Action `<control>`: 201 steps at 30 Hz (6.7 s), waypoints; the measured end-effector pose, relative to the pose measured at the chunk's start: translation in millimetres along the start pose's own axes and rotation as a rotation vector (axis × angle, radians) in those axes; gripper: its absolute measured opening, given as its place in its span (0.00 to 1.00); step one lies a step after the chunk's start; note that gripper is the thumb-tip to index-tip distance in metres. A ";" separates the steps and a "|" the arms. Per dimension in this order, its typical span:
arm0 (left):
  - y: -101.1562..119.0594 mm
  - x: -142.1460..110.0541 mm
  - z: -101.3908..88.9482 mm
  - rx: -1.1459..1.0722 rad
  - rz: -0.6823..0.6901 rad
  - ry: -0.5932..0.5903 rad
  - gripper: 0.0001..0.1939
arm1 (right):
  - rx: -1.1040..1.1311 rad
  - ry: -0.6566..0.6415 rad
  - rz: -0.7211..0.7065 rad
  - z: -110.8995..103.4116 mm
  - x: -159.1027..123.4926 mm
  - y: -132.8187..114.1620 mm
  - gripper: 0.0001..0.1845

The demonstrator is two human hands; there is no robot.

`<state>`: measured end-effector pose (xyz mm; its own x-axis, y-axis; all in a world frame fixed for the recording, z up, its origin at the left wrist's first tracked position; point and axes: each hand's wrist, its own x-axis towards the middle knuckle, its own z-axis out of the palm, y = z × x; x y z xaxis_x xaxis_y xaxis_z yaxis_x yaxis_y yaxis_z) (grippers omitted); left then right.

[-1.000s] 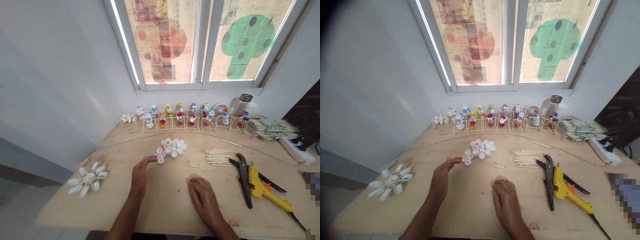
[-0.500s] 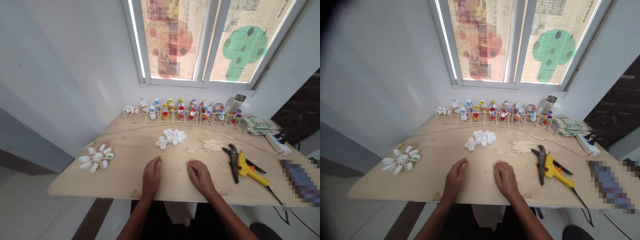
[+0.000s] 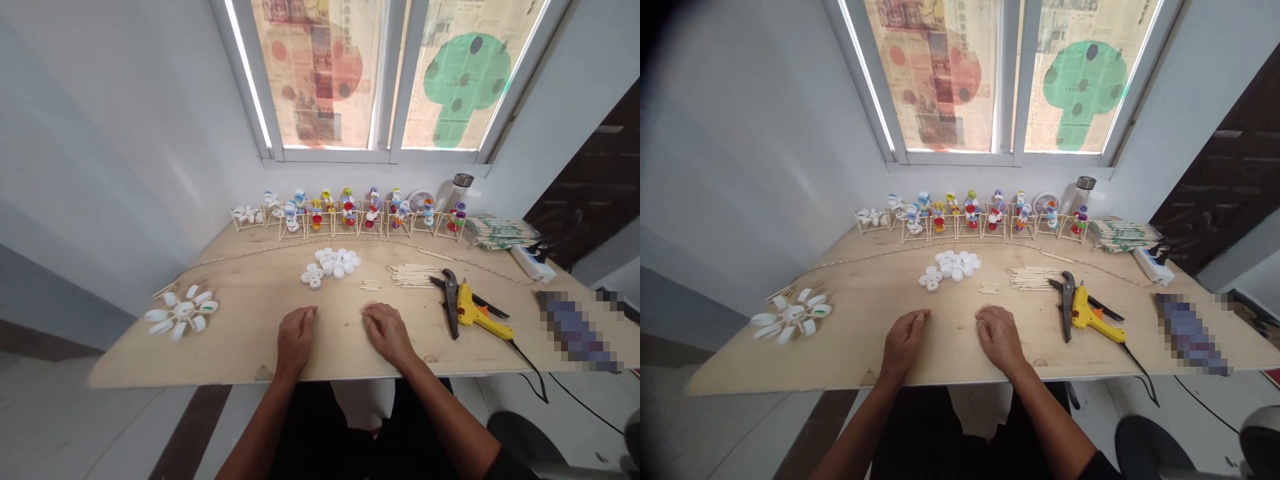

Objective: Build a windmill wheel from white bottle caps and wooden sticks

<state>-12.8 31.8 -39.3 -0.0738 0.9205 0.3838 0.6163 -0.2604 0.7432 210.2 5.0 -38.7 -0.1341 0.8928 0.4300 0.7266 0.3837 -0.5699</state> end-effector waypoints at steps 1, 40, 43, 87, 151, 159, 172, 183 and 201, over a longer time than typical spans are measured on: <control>-0.1 0.1 0.2 0.009 0.003 -0.004 0.17 | 0.006 -0.001 0.004 0.4 -0.1 0.4 0.11; -2.4 1.0 -1.5 0.069 0.042 -0.046 0.15 | 0.024 0.019 0.033 1.9 -1.0 -2.6 0.11; -0.3 1.1 -2.1 0.090 0.050 -0.040 0.15 | 0.032 0.023 0.028 1.0 -0.7 -3.3 0.11; 43.7 66.1 91.4 0.393 0.555 -0.409 0.08 | 0.017 -0.062 -0.027 -3.4 6.1 -6.2 0.13; 47.2 59.4 77.3 0.191 0.534 -0.506 0.09 | 0.709 0.847 0.432 -53.7 11.3 -16.8 0.09; 43.7 60.8 76.4 0.170 0.444 -0.419 0.11 | 0.705 0.536 0.651 -36.1 2.9 -16.0 0.12; 57.5 61.1 52.3 -0.070 0.248 -0.413 0.10 | 0.751 0.511 0.668 -20.0 -4.3 -16.4 0.14; 101.1 -11.8 38.6 -0.784 -0.465 -0.271 0.11 | 0.768 0.315 0.553 -7.3 -11.0 -50.5 0.08; 109.4 -34.7 35.9 -0.758 -0.560 -0.190 0.19 | 0.715 0.200 0.564 -9.8 -32.2 -75.6 0.08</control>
<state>85.4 -18.2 9.0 -0.0347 0.9830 -0.1801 -0.1451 0.1733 0.9741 166.2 -55.0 -2.5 0.2789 0.9597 0.0334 0.0528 0.0194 -0.9984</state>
